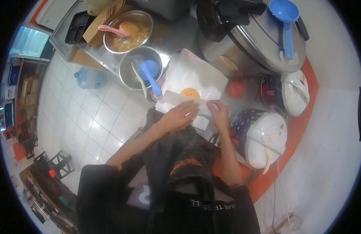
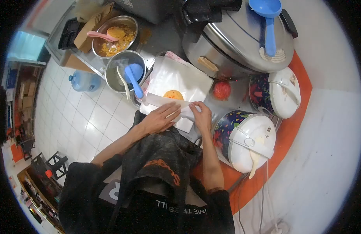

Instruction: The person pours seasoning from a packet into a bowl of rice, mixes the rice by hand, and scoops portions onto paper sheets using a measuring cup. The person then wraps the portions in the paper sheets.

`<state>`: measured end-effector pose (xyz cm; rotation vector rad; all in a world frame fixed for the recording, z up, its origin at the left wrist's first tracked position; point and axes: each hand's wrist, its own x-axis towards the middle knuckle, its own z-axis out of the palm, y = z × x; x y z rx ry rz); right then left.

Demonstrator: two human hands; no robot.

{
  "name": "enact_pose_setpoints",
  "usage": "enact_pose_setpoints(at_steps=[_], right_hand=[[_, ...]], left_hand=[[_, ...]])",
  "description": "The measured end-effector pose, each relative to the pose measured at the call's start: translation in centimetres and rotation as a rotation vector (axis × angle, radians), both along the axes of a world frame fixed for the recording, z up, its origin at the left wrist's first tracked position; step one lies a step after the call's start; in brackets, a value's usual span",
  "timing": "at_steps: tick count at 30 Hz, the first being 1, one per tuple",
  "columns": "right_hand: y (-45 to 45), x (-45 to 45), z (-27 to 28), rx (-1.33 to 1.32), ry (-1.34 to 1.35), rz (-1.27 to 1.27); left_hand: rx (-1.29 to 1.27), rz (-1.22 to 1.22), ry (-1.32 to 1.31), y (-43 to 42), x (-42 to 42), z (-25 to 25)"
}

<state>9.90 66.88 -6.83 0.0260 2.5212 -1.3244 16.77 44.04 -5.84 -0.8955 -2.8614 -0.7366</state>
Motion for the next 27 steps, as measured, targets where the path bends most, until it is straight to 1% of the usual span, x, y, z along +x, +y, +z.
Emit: enact_pose_setpoints(at_steps=[1,2,4,5,7,8,10,11,13,14,16,20,22,27], right_hand=[[0.1,-0.2,-0.2,0.013,0.046,0.025],[0.0,-0.7,-0.4,0.015,0.049,0.031],[-0.6,-2.7,-0.5,-0.038,0.079,-0.046],[-1.1,-3.8,-0.6,-0.039,0.081,-0.040],[-2.1,-6.1,-1.0,0.185,0.430,0.172],[-2.6,-6.8,-1.2,0.184,0.431,0.174],[-3.7,-8.0,-2.1,0.469,0.513,0.304],[-3.9,-8.4,-2.3,0.468,0.517,0.306],[-4.4,-9.0,-2.5,0.541,0.385,0.336],[-4.4,-9.2,-2.5,0.542,0.387,0.338],[-4.4,-8.9,-1.4,0.529,0.514,0.402],[-4.9,-7.8,2.5,0.458,0.452,0.472],[-4.7,-5.8,3.8,0.381,0.554,0.616],[-4.6,-2.2,2.8,0.404,0.569,0.566]], left_hand=[[-0.071,-0.031,0.009,-0.1,-0.3,-0.2],[-0.069,-0.025,0.012,-0.2,-0.4,-0.5],[-0.139,-0.040,-0.138,-0.5,-0.5,-1.4],[-0.140,-0.034,-0.136,-0.5,-0.5,-1.9],[-0.155,-0.041,-0.140,-0.7,-0.4,-1.9],[-0.155,-0.039,-0.140,-0.6,-0.4,-1.8],[-0.145,-0.028,-0.187,-0.5,-0.5,-1.5],[-0.145,-0.025,-0.184,-0.5,-0.5,-1.3],[-0.213,-0.026,-0.158,-0.7,-0.4,-1.1],[-0.212,-0.024,-0.157,-0.8,-0.4,-1.1],[-0.230,-0.019,-0.132,-0.9,-0.3,-1.4],[-0.198,-0.008,-0.121,-1.0,-0.2,-1.8],[-0.186,0.003,-0.115,-1.0,-0.4,-2.0],[-0.163,-0.014,-0.120,-1.3,-0.6,-1.7]])
